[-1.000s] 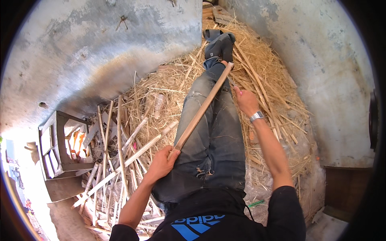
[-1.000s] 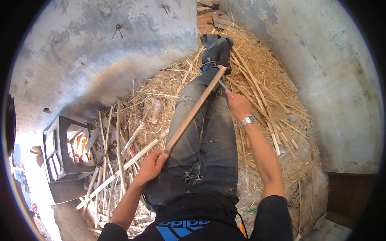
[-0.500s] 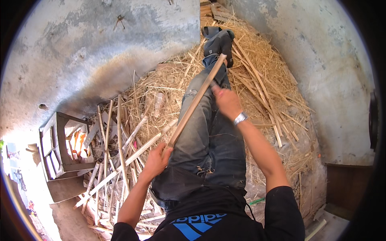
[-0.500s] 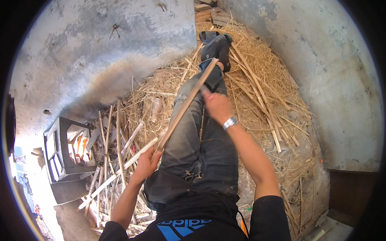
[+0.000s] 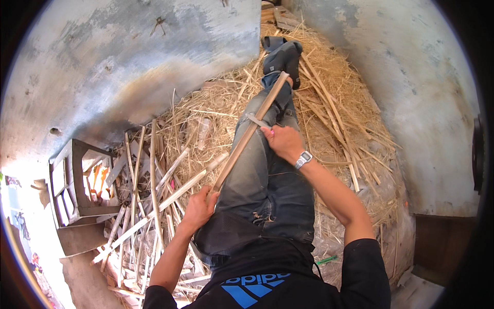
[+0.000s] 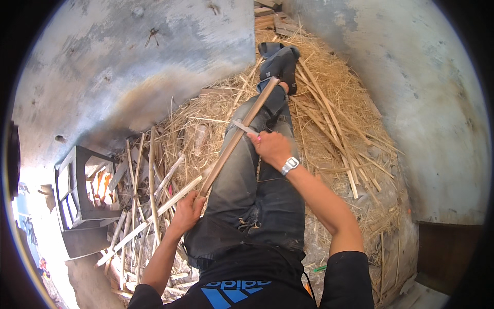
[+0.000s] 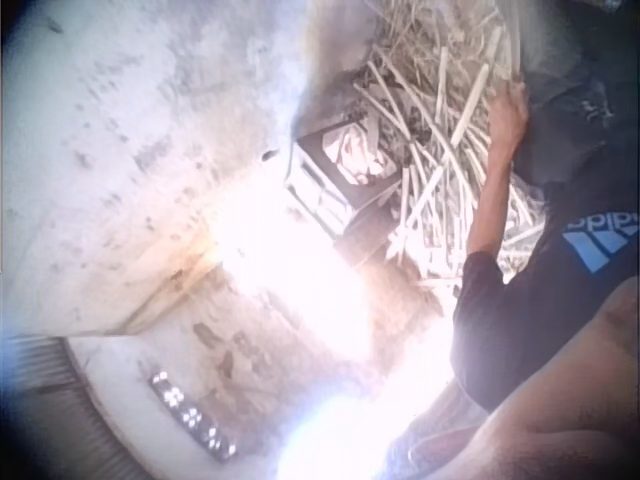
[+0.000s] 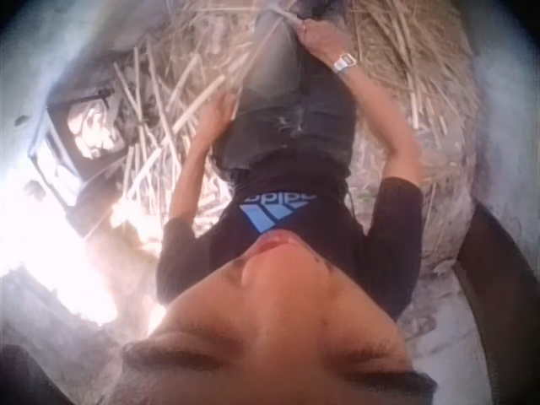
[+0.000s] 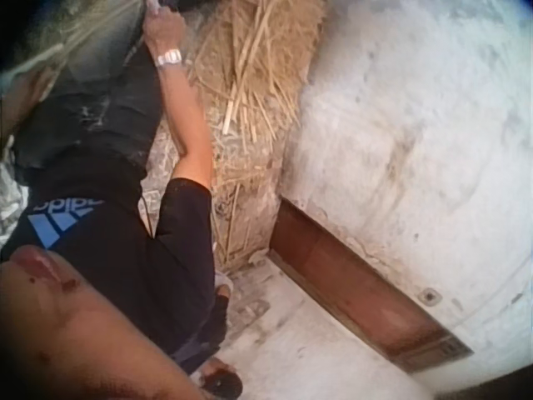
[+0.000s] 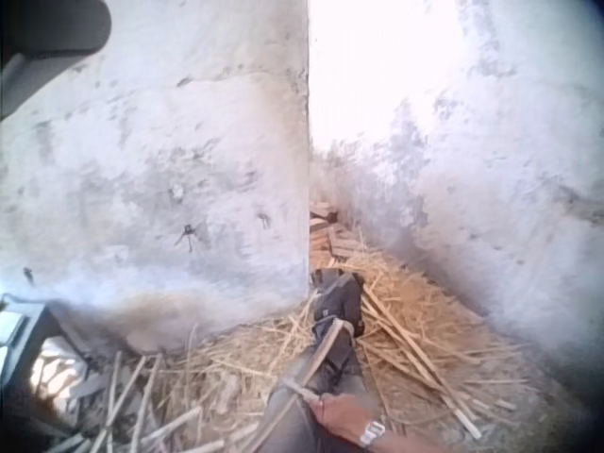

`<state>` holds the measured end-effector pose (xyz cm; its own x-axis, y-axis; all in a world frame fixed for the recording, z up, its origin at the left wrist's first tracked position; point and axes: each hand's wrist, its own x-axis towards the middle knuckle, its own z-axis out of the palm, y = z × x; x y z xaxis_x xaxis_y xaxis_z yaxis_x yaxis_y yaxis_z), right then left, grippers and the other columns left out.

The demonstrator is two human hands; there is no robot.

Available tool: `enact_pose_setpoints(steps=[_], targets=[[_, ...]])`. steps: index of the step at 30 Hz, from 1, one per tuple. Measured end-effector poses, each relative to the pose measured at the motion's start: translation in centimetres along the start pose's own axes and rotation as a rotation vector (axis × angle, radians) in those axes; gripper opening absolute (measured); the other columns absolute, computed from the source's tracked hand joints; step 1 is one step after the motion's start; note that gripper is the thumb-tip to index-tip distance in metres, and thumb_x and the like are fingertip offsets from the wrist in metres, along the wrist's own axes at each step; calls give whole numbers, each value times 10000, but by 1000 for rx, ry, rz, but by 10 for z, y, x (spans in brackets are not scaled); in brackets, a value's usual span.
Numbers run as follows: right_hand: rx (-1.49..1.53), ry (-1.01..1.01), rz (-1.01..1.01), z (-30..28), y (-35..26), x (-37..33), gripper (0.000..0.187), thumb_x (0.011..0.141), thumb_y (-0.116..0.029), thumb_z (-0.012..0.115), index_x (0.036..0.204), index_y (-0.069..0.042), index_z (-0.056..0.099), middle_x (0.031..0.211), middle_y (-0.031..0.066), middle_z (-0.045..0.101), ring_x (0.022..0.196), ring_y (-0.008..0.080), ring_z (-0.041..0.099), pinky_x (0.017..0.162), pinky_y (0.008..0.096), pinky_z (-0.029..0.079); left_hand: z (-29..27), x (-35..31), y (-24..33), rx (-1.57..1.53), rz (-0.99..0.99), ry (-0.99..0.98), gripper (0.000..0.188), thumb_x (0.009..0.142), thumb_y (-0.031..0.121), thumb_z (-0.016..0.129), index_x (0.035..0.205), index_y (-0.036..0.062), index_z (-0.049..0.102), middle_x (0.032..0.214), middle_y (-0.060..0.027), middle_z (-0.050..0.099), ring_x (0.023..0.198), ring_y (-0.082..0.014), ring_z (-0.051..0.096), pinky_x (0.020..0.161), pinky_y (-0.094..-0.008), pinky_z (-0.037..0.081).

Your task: The person shaves a bamboo strip using a knife, holding the bamboo across their lap and moving the blade along the surface to smooth it.

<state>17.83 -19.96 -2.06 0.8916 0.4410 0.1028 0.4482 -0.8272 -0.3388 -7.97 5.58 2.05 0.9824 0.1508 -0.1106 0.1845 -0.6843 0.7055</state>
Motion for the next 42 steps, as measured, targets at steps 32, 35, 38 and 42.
enact_pose_setpoints(steps=[32,35,38,42], targets=[[-196,-40,2,-8,43,18,693,1030,-660,444,826,-54,714,722,226,716,697,396,735,631,528,575,-35,-48,-29,-88,-102,-115,221,1027,217,663,1078,3,681,704,-197,641,619,-311,653,608,-405,504],[-58,164,260,-32,76,44,702,1028,-652,468,756,-38,671,695,230,692,670,408,707,613,529,541,-37,-39,-22,-66,-63,-129,216,1027,215,662,1073,5,685,706,-197,639,625,-308,652,610,-400,505],[249,216,300,-38,47,51,697,1022,-637,508,717,-21,630,647,222,650,635,420,663,592,524,494,-43,-37,-28,-44,-59,-99,227,1024,224,668,1042,-2,675,726,-212,654,675,-359,688,627,-428,517],[398,191,279,-33,12,36,669,983,-609,614,695,-6,591,619,198,614,599,413,618,579,512,457,-47,-26,-20,38,-56,-140,257,1014,262,684,1088,16,700,725,-202,671,704,-398,705,649,-465,536]])
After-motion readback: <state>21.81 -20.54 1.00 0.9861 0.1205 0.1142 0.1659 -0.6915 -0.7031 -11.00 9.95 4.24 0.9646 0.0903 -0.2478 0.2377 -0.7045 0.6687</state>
